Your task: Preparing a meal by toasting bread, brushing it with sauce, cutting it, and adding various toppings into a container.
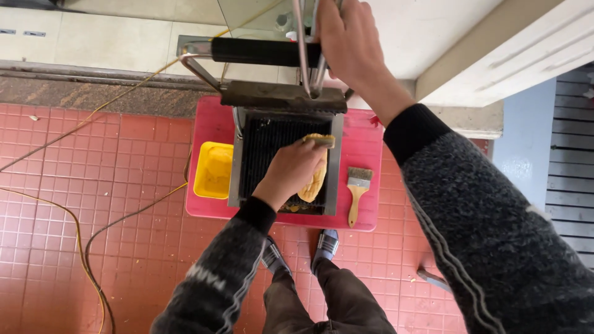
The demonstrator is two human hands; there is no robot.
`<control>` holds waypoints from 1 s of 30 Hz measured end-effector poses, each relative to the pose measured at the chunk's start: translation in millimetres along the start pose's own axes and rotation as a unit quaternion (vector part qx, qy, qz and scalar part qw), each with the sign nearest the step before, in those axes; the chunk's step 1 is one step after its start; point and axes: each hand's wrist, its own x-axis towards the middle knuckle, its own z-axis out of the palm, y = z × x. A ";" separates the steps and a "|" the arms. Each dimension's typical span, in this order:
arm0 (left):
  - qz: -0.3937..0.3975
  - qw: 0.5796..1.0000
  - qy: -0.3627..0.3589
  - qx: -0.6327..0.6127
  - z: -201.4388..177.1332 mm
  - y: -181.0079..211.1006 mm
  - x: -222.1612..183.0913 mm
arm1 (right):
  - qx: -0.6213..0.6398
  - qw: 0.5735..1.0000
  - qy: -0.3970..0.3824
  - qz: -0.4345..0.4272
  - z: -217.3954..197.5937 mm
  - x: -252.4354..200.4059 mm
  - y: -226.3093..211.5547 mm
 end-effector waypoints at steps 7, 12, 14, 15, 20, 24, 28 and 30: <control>0.083 0.960 -0.249 0.096 -22.1 66.7 -58.1 | 0.045 0.999 0.002 -0.015 10.5 12.1 9.3; 0.095 0.968 -0.217 0.088 -18.9 33.9 -53.2 | -0.004 1.000 -0.001 0.012 3.2 10.0 -1.2; 0.079 0.976 -0.195 0.057 -18.7 22.4 -44.5 | -0.009 1.000 0.002 0.008 3.3 13.3 1.0; 0.067 0.977 -0.188 0.067 -25.1 18.6 -39.1 | -0.055 0.998 0.006 0.004 3.2 17.0 3.0; 0.054 0.988 -0.107 0.097 -19.3 -5.7 -33.7 | -0.002 0.998 0.027 -0.049 8.2 16.3 17.3; 0.038 0.994 -0.078 0.061 -59.8 20.4 -59.8 | -0.055 0.997 0.044 -0.020 5.5 18.3 20.3; 0.014 0.957 -0.282 -0.060 -68.2 60.4 -100.9 | -0.042 0.998 0.040 -0.018 6.1 19.0 21.7; 0.010 0.952 -0.304 -0.043 -38.4 55.5 -107.2 | -0.040 0.998 0.039 -0.036 4.6 16.3 18.8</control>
